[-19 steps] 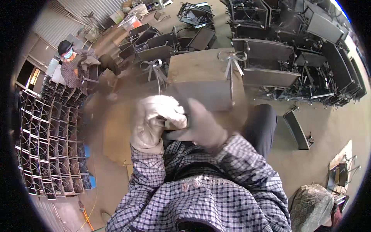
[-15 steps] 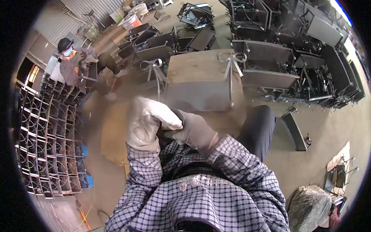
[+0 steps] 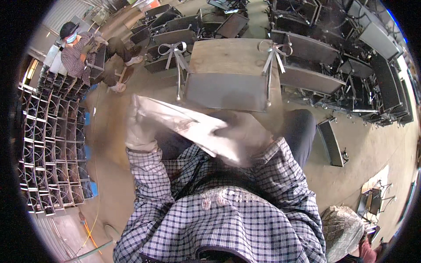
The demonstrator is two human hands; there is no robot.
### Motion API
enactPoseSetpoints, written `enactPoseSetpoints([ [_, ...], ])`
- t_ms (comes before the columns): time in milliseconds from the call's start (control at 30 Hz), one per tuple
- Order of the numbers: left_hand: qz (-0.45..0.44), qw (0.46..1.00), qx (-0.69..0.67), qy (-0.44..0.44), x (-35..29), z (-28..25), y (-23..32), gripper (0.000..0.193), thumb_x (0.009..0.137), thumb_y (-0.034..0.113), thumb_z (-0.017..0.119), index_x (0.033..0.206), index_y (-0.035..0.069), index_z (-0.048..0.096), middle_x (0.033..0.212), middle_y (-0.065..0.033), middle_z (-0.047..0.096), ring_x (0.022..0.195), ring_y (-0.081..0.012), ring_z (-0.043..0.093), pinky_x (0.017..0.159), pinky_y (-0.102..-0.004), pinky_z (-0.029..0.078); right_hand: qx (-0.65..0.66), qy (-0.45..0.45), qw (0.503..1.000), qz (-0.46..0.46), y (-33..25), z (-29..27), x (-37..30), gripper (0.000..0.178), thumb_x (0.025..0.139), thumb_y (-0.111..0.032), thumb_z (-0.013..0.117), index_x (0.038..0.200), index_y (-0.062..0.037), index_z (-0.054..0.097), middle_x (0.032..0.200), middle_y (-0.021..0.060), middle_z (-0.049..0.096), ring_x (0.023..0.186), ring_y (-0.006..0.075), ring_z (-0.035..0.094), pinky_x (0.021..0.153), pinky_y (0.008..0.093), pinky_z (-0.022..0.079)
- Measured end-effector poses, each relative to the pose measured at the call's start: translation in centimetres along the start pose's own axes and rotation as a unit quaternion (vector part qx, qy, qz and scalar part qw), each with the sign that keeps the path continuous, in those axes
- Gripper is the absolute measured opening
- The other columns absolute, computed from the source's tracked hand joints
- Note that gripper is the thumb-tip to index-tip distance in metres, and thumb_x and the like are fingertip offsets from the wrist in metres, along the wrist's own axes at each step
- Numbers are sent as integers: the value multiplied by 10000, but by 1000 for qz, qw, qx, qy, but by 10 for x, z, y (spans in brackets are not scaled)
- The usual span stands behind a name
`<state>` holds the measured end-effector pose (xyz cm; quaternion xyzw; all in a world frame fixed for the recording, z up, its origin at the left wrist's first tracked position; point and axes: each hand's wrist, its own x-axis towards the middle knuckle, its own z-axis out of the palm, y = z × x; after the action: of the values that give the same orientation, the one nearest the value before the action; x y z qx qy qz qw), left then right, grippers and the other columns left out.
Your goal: The person puts on gloves, places a metal frame onto a wooden board, and wipes the metal frame down with a cloth.
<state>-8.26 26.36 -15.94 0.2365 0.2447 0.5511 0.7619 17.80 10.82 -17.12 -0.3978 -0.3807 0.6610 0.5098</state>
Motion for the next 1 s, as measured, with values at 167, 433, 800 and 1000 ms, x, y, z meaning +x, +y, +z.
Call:
enactPoseSetpoints([
  [167,-17,996,82,34,-10,-4,-9,331,911,73,586,1232,-7,584,1106,-79,652,896,-88,621,686,-166,555,258,90,962,-23,4,-2,-11,417,881,-144,702,1209,88,591,1144,149,669,1023,213,645,912,326,517],
  [433,10,991,134,6,-15,23,-2,359,930,209,637,1257,100,534,1355,-114,518,1170,-234,529,980,-387,493,63,85,994,-23,42,-42,-15,641,879,-360,696,1317,63,496,1241,168,611,1084,229,612,981,357,473],
  [800,153,978,87,107,-6,8,16,285,1006,98,455,1228,-45,560,831,-54,593,805,-146,647,871,-395,589,496,79,864,-40,-15,-20,-23,331,942,-230,634,1177,0,596,1077,126,676,948,246,671,824,365,578],
  [1000,170,926,334,39,-33,39,9,299,973,128,581,1257,33,587,1160,-119,627,1094,-236,629,932,-393,543,362,174,912,-90,28,-48,-15,408,916,-280,670,1222,-31,568,1106,119,666,958,253,669,833,381,581],
])
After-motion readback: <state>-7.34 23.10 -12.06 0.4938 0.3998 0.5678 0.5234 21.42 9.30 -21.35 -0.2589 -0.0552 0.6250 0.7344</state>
